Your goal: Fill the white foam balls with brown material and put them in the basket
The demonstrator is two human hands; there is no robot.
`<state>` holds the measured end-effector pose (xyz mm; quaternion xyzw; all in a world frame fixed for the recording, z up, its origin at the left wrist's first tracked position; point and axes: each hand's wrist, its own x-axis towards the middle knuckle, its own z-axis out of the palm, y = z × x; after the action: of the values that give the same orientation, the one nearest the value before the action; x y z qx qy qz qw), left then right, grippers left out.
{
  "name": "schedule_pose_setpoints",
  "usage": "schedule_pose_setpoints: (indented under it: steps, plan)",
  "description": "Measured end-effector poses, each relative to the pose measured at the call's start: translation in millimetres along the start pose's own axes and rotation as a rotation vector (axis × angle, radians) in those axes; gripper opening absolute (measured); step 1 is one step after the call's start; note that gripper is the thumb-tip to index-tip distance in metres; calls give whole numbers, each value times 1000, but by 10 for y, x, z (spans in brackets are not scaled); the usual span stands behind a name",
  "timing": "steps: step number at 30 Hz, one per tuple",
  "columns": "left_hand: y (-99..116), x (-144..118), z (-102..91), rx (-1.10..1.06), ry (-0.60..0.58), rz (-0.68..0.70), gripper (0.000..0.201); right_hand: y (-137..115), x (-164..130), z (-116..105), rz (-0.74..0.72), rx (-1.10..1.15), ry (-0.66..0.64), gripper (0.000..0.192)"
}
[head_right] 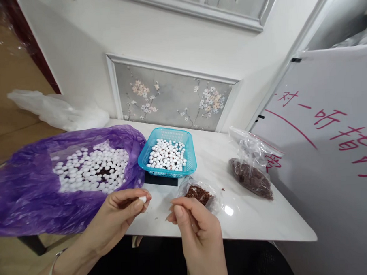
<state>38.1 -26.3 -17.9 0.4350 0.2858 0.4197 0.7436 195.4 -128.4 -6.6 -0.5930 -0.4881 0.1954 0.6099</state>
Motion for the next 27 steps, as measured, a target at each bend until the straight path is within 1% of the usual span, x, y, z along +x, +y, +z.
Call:
schedule_pose_setpoints:
  steps: [4,7,10,12,14,15,17,19,20,22,23,25,27]
  plan:
    - [8,15,28,-32,11,-4,16,44,14,-153,6,-100,85,17]
    - [42,13,39,-116,0,-87,21,94,34,-260,-21,-201,139,21]
    - [77,-15,43,-194,-30,-158,31,194,87,-328,-40,-370,147,25]
    - [87,-41,42,-219,-51,-168,34,279,151,-337,-22,-637,71,27]
    - [87,-59,38,-219,-61,-168,34,357,229,-316,15,-931,-66,31]
    - [86,-58,35,-211,-58,-166,33,390,270,-296,38,-1038,-132,34]
    - [90,-23,38,-163,-40,-140,29,441,343,-245,77,-1134,-225,33]
    - [109,80,63,-34,-4,-47,24,479,396,-192,101,-1158,-278,28]
    - [124,160,87,88,20,43,23,496,414,-169,110,-1170,-305,26]
    - [167,364,152,397,63,254,28,526,430,-137,118,-1181,-347,23]
    - [196,477,185,600,71,368,34,542,431,-129,115,-1182,-361,23]
    - [273,683,222,742,66,426,47,581,421,-131,97,-1174,-375,24]
    - [385,813,185,875,72,454,57,639,402,-155,82,-1164,-380,25]
